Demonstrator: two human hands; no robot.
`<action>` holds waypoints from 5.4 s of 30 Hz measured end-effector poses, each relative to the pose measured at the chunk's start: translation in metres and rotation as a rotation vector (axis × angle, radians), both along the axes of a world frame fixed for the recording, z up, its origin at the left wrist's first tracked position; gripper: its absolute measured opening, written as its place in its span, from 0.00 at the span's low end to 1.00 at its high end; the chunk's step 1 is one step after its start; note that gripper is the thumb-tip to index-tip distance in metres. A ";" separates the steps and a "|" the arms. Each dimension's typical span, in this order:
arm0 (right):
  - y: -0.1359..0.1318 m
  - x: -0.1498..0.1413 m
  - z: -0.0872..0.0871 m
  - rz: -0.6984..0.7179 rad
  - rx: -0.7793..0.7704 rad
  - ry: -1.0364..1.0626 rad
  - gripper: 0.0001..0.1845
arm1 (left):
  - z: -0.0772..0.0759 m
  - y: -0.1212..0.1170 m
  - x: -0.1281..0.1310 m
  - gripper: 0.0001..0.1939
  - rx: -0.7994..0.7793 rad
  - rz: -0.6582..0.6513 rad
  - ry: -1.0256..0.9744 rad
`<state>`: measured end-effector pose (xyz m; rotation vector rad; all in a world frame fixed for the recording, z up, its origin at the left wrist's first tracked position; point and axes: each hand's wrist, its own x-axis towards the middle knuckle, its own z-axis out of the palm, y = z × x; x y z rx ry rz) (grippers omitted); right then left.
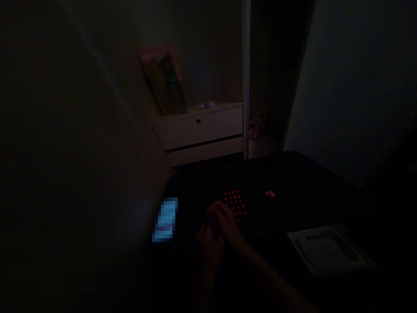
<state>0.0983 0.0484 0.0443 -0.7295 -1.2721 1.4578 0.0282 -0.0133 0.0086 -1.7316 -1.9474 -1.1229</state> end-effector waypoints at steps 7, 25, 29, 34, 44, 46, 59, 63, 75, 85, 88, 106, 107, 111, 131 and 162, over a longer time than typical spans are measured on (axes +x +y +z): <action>0.000 0.000 0.000 -0.002 -0.021 -0.004 0.11 | 0.001 0.000 0.000 0.08 0.000 -0.006 -0.006; 0.000 0.000 0.001 -0.007 -0.019 -0.022 0.10 | -0.003 0.000 0.000 0.07 -0.023 0.012 -0.036; 0.000 0.000 0.001 -0.002 -0.011 -0.022 0.11 | -0.003 0.000 0.000 0.08 -0.015 0.021 -0.026; -0.001 0.000 0.001 -0.008 -0.016 -0.009 0.11 | -0.003 0.001 -0.001 0.08 -0.010 0.011 0.013; 0.000 0.000 0.001 -0.007 -0.014 -0.023 0.11 | -0.003 -0.001 -0.001 0.06 -0.043 0.023 -0.017; 0.000 0.000 0.001 -0.009 -0.023 -0.027 0.11 | -0.003 -0.001 -0.001 0.06 -0.055 0.022 -0.029; 0.000 0.000 -0.001 -0.004 -0.023 -0.012 0.10 | -0.004 0.000 -0.001 0.07 -0.046 0.034 -0.011; 0.000 0.000 0.000 -0.009 -0.009 -0.019 0.11 | -0.002 0.000 0.000 0.07 -0.032 0.018 -0.032; 0.000 0.000 0.000 -0.001 -0.017 -0.009 0.11 | -0.002 0.000 0.000 0.07 -0.023 0.030 -0.001; 0.000 0.000 0.001 -0.005 -0.029 -0.011 0.10 | -0.001 0.000 -0.001 0.07 -0.018 0.033 0.006; 0.001 0.000 -0.001 -0.007 -0.015 -0.013 0.11 | -0.003 0.000 -0.001 0.07 -0.028 0.027 0.011; 0.000 -0.001 -0.001 -0.002 -0.027 -0.005 0.11 | -0.002 0.001 -0.001 0.07 0.011 0.008 0.047; 0.000 -0.001 -0.001 -0.004 -0.022 -0.007 0.11 | -0.002 0.001 -0.001 0.07 0.007 0.009 0.039; 0.000 0.000 -0.001 -0.005 -0.012 -0.020 0.11 | -0.004 0.001 -0.001 0.06 0.012 0.022 0.017; 0.000 0.000 -0.001 0.001 -0.009 -0.004 0.10 | 0.000 0.000 0.000 0.08 -0.014 0.023 0.025; -0.001 0.000 0.000 0.003 -0.034 -0.007 0.10 | 0.000 -0.001 0.000 0.09 -0.039 0.012 -0.026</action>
